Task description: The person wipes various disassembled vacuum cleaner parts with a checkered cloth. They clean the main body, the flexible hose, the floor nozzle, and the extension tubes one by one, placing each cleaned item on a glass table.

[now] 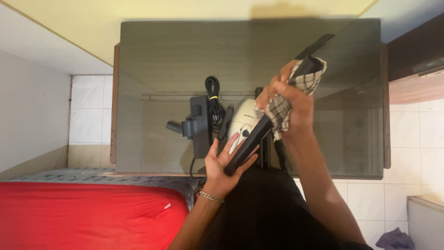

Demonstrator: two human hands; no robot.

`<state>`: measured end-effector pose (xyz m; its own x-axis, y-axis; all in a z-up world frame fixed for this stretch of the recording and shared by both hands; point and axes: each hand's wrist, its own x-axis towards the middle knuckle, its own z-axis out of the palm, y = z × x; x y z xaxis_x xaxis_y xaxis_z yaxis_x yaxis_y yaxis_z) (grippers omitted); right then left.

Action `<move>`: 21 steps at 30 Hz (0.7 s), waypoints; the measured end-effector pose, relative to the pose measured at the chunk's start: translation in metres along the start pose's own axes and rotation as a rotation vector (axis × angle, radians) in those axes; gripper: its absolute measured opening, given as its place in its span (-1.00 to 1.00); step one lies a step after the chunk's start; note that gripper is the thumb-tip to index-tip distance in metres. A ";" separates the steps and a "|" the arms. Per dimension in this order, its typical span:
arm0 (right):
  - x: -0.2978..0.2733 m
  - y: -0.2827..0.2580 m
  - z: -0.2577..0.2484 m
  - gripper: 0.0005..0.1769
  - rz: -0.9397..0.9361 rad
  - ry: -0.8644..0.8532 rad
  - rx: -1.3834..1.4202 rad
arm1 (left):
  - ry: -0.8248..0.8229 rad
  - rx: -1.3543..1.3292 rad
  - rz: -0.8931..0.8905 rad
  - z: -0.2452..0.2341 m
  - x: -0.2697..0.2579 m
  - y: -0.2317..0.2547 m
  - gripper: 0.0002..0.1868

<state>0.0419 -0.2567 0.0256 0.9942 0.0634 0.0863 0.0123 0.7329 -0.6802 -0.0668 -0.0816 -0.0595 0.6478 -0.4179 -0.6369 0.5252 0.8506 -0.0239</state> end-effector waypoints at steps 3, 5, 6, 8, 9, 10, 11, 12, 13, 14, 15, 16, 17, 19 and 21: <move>0.002 0.019 0.000 -0.80 0.016 -0.038 -0.042 | -0.001 -0.015 0.007 0.009 0.010 -0.002 -0.24; -0.007 0.029 0.003 -0.80 0.046 -0.025 -0.041 | -0.044 -0.015 0.013 0.015 0.018 -0.004 -0.24; -0.011 0.033 0.005 -0.79 0.059 -0.020 -0.041 | -0.062 -0.015 -0.003 0.018 0.020 -0.003 -0.24; -0.016 0.043 0.007 -0.77 0.093 0.014 -0.074 | -0.095 -0.014 -0.036 0.022 0.022 -0.001 -0.26; -0.019 0.048 0.007 -0.76 0.112 0.032 -0.090 | -0.137 -0.019 -0.033 0.024 0.024 0.000 -0.25; -0.021 0.051 0.006 -0.77 0.129 0.037 -0.086 | -0.179 -0.023 -0.031 0.027 0.025 0.000 -0.24; -0.022 0.055 0.004 -0.77 0.146 0.038 -0.080 | -0.223 -0.026 -0.025 0.030 0.027 0.001 -0.23; -0.024 0.059 0.003 -0.77 0.162 0.039 -0.074 | -0.145 -0.044 -0.025 0.033 0.030 0.001 -0.22; -0.025 0.063 0.001 -0.77 0.172 0.042 -0.081 | -0.069 -0.061 -0.026 0.037 0.033 0.002 -0.21; -0.027 0.066 -0.001 -0.77 0.182 0.044 -0.089 | 0.007 -0.078 -0.027 0.040 0.037 0.004 -0.20; -0.030 0.070 -0.003 -0.76 0.191 0.049 -0.097 | -0.021 -0.089 -0.020 0.043 0.040 0.008 -0.20; -0.032 0.076 -0.004 -0.76 0.190 0.073 -0.160 | -0.049 -0.100 -0.014 0.045 0.044 0.011 -0.19; -0.036 0.083 -0.004 -0.75 0.190 0.098 -0.224 | -0.076 -0.112 -0.009 0.044 0.046 0.012 -0.19; -0.043 0.091 -0.007 -0.75 0.180 0.128 -0.365 | -0.098 -0.088 0.105 0.042 0.053 0.014 -0.20; -0.048 0.096 -0.008 -0.77 0.159 0.140 -0.518 | -0.096 -0.015 0.256 0.041 0.060 0.014 -0.27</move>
<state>-0.0040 -0.1947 -0.0495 0.9923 0.0301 -0.1200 -0.1235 0.2910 -0.9487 0.0019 -0.1076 -0.0665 0.8083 -0.2162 -0.5476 0.3295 0.9369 0.1165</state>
